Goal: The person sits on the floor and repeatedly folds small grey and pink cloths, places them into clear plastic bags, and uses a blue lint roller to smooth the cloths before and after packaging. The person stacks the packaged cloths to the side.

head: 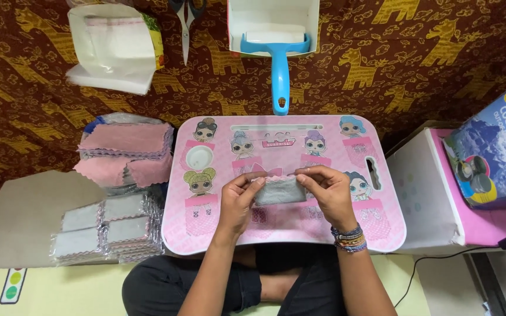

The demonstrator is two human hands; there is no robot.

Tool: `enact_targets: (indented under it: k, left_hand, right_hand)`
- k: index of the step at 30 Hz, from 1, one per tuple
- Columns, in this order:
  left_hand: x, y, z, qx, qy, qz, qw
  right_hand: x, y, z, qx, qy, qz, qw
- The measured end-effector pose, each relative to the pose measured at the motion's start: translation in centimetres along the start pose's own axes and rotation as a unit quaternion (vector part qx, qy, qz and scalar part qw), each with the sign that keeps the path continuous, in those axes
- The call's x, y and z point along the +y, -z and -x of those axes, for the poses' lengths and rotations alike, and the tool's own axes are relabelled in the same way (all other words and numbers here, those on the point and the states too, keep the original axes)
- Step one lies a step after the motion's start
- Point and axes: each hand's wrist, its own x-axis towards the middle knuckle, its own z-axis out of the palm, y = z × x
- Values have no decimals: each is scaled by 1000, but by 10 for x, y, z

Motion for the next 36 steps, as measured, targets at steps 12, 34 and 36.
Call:
enact_targets:
  k: [12, 34, 36]
  left_hand:
    - [12, 17, -6, -33, 14, -57, 998]
    - [38, 12, -3, -38, 27, -58, 997]
    - [26, 20, -8, -71, 25, -72, 995]
  right_hand:
    - [-9, 3, -3, -52, -37, -2, 998]
    - [-13, 7, -6, -68, -37, -16, 997]
    - [-10, 9, -8, -64, -25, -3, 998]
